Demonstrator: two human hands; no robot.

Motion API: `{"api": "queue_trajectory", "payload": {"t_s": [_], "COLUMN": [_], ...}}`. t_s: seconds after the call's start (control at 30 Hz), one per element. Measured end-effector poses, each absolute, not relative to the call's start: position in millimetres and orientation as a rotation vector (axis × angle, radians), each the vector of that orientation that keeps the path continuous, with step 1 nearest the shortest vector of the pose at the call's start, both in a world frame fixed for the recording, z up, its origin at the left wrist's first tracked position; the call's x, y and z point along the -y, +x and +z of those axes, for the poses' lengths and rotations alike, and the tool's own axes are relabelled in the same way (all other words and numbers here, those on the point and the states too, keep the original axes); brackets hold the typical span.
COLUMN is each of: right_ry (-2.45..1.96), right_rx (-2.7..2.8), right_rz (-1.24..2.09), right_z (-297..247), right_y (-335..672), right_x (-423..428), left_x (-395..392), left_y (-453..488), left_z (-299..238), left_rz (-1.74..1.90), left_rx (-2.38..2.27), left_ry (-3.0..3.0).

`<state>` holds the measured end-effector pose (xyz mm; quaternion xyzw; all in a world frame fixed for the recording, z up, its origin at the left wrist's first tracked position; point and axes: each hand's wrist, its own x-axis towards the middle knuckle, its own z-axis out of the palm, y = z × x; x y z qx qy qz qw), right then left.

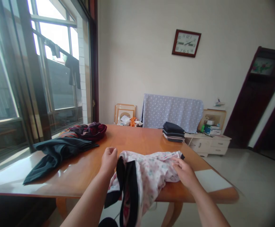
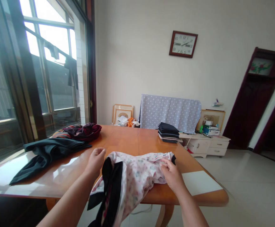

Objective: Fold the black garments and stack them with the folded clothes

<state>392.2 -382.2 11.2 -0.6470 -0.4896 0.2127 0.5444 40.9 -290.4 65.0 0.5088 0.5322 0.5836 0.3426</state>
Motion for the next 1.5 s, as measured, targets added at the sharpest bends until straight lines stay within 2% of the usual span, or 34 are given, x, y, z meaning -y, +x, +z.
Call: {"api": "queue_trajectory", "payload": {"t_s": [0.1,0.27,0.37,0.5,0.63,0.77,0.87,1.03,1.13,1.2,1.3,1.5], "right_ry": [-1.609,-1.698,-1.729,-1.707,-1.809,-1.768,-1.697,-1.447,-1.195,-1.135,-1.179,-1.517], "right_rx": [1.231,1.384,1.536,1.719,1.732,1.632,1.454,1.170,1.107,1.145,1.143,1.216], "right_rz": [0.390,0.269,0.321,0.294,0.178,0.350,0.453,0.627,0.681,0.724,0.693,0.543], "right_z": [9.8,3.8,-1.3,-10.1,-14.5,-9.1,4.1,37.4,50.0,49.8,37.6,9.8], "right_y": [395.8,394.4,394.2,395.4,393.1,390.0,388.1,379.7,371.0,366.3,366.1,385.6], "right_x": [382.3,383.3,386.6,391.7,392.2,393.2,395.2,385.8,373.0,366.0,361.4,376.8], "left_x": [287.3,332.0,354.1,368.0,371.8,372.0,371.1,346.4,320.5,308.0,302.8,310.5], "left_y": [32.2,29.3,30.9,43.0,57.0,54.8,46.3,37.0,34.7,32.8,29.7,16.2], "left_z": [62.2,65.8,63.2,55.3,52.3,57.5,67.2,92.3,98.7,93.0,72.4,36.8], "left_rz": [1.533,0.853,0.587,0.413,0.342,0.406,0.520,1.081,1.380,1.416,1.345,1.163], "left_rx": [-1.421,-1.125,-1.144,-1.325,-1.408,-1.267,-1.011,-0.570,-0.567,-0.687,-0.881,-1.404], "left_ry": [1.477,1.954,2.195,2.590,2.694,2.605,2.225,1.275,0.817,0.676,0.743,1.429]}}
